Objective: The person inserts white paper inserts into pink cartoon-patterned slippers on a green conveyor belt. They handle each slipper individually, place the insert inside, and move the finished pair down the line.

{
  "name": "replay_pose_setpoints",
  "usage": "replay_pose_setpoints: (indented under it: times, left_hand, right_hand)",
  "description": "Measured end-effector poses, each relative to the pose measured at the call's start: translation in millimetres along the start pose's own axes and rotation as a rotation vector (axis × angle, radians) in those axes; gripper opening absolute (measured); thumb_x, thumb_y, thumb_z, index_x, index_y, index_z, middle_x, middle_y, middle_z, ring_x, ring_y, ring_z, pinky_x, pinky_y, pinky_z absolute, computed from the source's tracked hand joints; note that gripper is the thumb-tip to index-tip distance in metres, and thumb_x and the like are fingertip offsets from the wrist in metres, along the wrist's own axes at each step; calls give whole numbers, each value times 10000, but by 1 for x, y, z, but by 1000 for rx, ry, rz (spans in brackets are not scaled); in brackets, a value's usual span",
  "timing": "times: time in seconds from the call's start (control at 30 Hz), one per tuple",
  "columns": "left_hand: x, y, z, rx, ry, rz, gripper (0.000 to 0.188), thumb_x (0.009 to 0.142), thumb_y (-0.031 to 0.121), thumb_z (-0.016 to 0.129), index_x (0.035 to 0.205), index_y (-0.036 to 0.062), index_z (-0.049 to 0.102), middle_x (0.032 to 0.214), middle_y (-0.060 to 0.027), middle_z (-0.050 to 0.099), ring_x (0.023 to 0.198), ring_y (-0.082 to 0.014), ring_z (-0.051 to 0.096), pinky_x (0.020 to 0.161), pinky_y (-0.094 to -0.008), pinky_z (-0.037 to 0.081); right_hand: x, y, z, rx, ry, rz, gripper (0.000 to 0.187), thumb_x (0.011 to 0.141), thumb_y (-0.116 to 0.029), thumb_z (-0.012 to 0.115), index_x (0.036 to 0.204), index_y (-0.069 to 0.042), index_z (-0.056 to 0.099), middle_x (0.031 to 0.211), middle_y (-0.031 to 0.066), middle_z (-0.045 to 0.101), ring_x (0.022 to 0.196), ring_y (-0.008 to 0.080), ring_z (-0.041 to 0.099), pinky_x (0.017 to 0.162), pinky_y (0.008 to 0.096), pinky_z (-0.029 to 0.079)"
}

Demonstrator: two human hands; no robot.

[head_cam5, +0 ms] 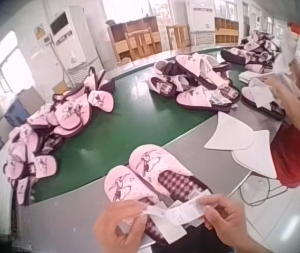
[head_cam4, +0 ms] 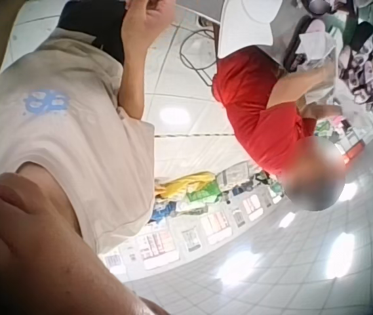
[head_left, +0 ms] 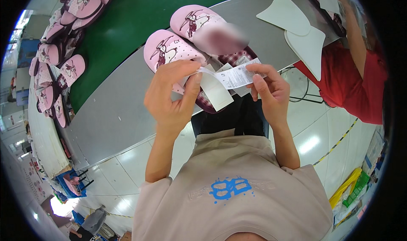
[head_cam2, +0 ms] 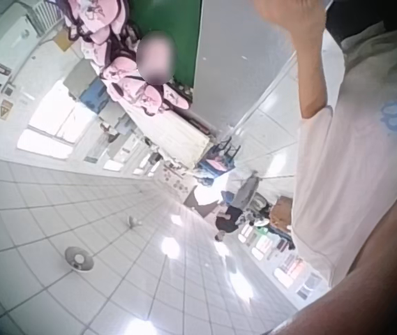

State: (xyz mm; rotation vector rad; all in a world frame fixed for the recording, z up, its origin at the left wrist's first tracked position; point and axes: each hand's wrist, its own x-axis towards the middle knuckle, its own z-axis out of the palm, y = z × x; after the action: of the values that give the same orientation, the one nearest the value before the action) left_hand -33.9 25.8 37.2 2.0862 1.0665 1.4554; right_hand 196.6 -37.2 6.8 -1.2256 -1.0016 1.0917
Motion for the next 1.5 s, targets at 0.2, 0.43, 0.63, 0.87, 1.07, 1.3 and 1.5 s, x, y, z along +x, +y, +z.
replay_pose_setpoints:
  times: [0.2,0.43,0.63,0.87,1.07,1.3,1.5]
  left_hand:
    - [5,10,23,-340,10,-253,349,930,-33,747,1264,21,662,1250,-112,693,1122,-214,694,942,-356,565]
    - [-5,7,28,146,-241,-10,450,810,94,851,1242,69,727,1241,-93,725,1195,-301,661,1027,-431,513]
    - [-27,6,6,330,-459,52,316,805,94,845,1117,112,796,1249,-58,745,1139,-294,674,1011,-427,519]
    - [-34,10,-1,366,-407,50,385,804,101,855,1183,87,782,1356,-119,683,1195,-337,637,975,-437,548]
    - [-39,24,6,477,-363,-131,808,729,293,928,1427,29,617,1372,-157,642,1218,-359,600,1043,-478,491]
    - [-35,27,12,403,-389,-152,936,725,318,925,1520,42,516,1307,-151,637,1191,-339,599,1063,-476,459]
    - [-42,24,34,133,-244,-211,777,791,232,884,1467,48,549,1253,-141,645,1120,-333,656,938,-425,553]
  right_hand:
    - [-5,-1,2,-138,-116,-28,191,1046,-69,628,1182,-10,748,858,43,733,691,57,617,612,208,478]
    - [-11,-7,15,-145,-65,-65,448,1028,-45,629,1472,-40,573,897,82,760,743,113,698,654,246,529]
    - [-15,5,-6,-247,-66,-66,245,1037,-82,638,1262,-8,701,922,72,751,725,120,687,665,253,523]
    - [-13,0,4,-574,101,-168,254,989,-170,741,1193,-21,724,867,79,725,716,146,700,655,276,548]
    - [-24,2,17,-244,15,93,358,1014,-165,723,1336,-26,651,927,89,749,715,106,678,652,255,539]
    - [-15,5,-6,-111,210,-25,272,1075,-166,667,1313,-34,673,964,1,706,812,38,611,681,198,487]
    - [-11,1,-16,-425,321,-206,241,1025,-140,715,1236,-23,721,997,59,733,814,120,641,741,255,511]
